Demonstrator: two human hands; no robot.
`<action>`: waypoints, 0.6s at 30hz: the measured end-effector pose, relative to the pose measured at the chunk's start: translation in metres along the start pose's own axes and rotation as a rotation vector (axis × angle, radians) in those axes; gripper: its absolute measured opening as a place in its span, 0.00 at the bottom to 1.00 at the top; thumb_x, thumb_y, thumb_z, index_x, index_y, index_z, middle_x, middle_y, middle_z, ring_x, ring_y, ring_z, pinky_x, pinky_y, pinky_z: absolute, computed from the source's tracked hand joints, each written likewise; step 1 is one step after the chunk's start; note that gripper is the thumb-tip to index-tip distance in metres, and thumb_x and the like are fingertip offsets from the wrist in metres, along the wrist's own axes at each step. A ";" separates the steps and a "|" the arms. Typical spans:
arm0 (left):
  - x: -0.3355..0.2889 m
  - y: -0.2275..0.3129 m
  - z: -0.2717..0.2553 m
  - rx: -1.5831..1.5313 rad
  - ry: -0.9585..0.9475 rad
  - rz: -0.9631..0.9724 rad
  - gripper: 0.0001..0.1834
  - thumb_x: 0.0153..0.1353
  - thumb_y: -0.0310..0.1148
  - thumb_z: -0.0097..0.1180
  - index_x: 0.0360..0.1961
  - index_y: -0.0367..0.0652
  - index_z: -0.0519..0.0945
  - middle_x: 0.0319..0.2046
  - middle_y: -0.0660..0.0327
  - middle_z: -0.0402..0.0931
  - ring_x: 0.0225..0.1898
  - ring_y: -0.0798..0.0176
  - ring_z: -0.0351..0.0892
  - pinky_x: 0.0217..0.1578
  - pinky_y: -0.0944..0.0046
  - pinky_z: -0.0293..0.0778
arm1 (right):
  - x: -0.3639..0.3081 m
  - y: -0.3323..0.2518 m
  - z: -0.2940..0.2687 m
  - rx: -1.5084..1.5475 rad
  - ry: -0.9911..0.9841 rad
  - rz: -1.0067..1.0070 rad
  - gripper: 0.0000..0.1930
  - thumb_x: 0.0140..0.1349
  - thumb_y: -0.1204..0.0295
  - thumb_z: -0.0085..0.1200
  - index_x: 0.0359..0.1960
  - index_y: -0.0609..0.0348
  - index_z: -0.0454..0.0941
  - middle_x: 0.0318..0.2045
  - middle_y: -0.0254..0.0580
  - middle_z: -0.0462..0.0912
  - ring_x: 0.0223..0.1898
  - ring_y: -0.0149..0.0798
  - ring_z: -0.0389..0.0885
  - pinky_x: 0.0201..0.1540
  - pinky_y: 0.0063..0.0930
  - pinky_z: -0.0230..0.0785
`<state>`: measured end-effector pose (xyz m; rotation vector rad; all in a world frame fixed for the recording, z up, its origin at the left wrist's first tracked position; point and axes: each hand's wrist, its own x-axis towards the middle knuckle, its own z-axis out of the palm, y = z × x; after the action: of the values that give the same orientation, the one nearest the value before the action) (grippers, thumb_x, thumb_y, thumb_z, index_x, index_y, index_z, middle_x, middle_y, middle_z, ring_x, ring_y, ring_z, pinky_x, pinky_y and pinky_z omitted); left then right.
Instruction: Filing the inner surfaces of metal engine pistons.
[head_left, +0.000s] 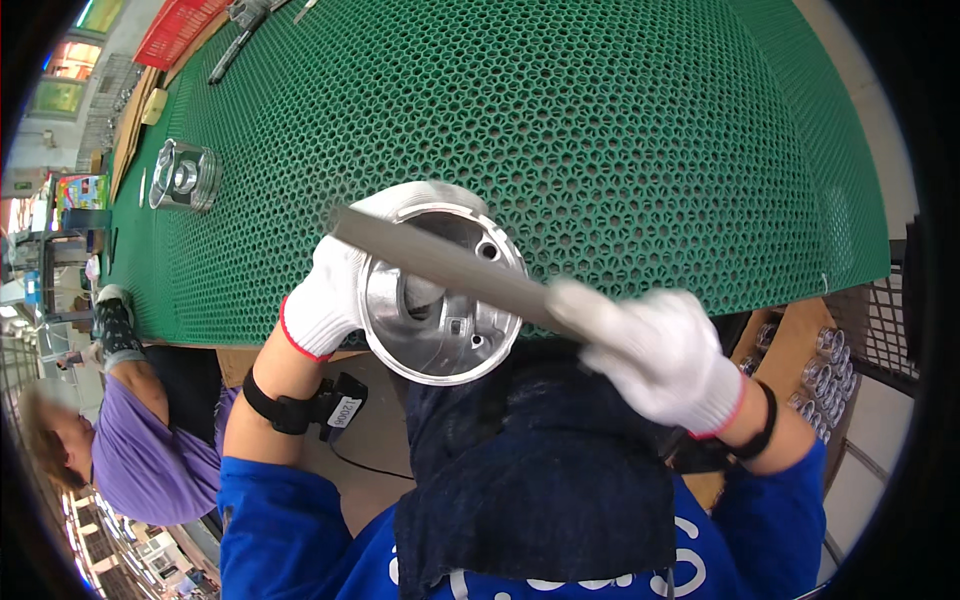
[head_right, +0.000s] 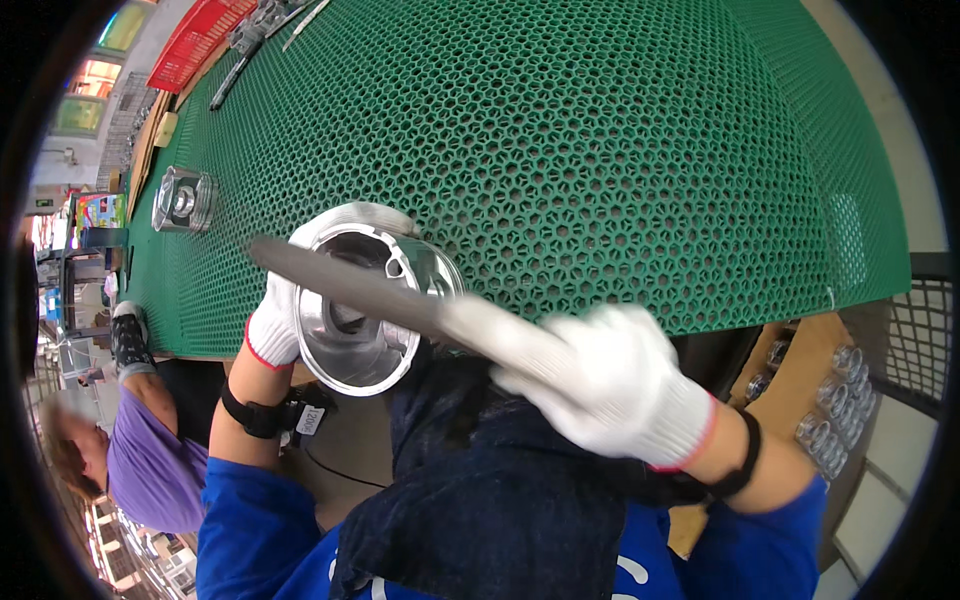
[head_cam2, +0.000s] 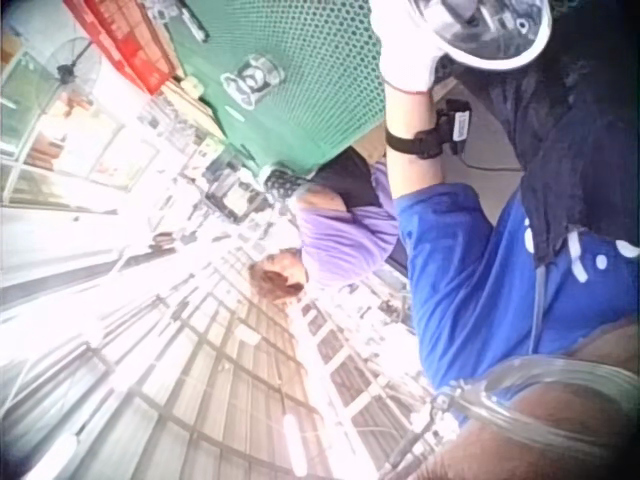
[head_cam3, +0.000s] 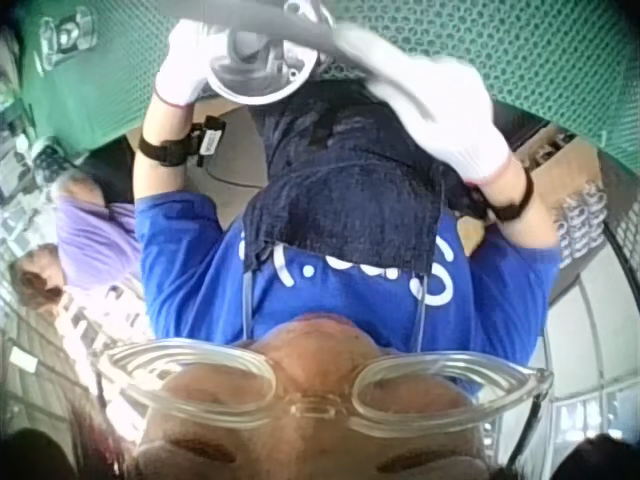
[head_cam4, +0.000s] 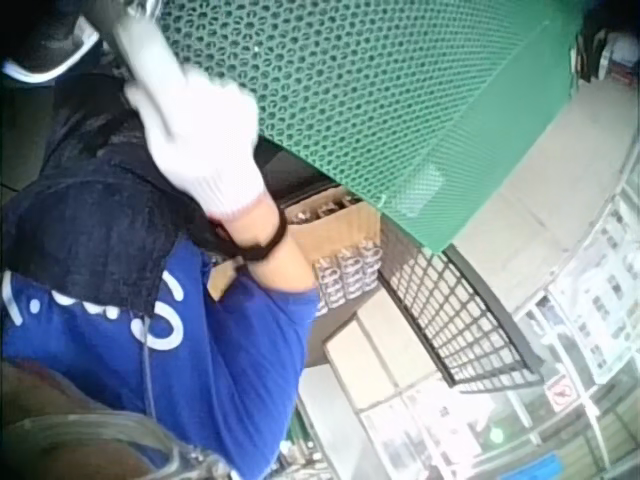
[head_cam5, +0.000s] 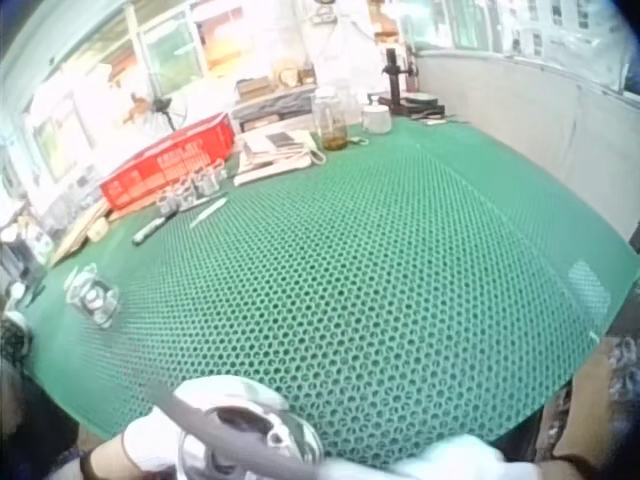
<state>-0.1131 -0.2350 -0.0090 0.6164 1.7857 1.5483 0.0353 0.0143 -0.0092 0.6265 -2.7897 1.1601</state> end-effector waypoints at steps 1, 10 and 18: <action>0.000 0.001 -0.001 -0.003 0.003 0.001 0.28 0.53 0.46 0.67 0.50 0.39 0.78 0.42 0.57 0.81 0.42 0.63 0.82 0.45 0.64 0.78 | -0.025 0.003 -0.004 -0.072 0.010 0.003 0.28 0.53 0.64 0.61 0.59 0.41 0.75 0.14 0.36 0.74 0.13 0.38 0.74 0.15 0.31 0.63; 0.003 0.009 0.006 0.062 0.012 0.025 0.24 0.55 0.42 0.67 0.48 0.40 0.78 0.40 0.61 0.82 0.42 0.67 0.80 0.45 0.65 0.77 | 0.048 0.010 -0.013 -0.045 0.027 -0.040 0.28 0.55 0.73 0.57 0.61 0.53 0.72 0.20 0.41 0.79 0.17 0.45 0.77 0.21 0.33 0.70; 0.008 0.008 0.003 0.148 -0.082 0.109 0.27 0.54 0.45 0.65 0.48 0.36 0.78 0.42 0.56 0.81 0.41 0.63 0.82 0.44 0.64 0.78 | 0.010 0.005 -0.066 -0.357 -0.169 -0.146 0.29 0.53 0.59 0.61 0.60 0.31 0.73 0.09 0.31 0.69 0.08 0.31 0.69 0.12 0.26 0.60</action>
<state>-0.1166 -0.2263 -0.0031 0.8497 1.8416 1.4489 0.0171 0.0595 0.0375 0.9035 -2.9193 0.5867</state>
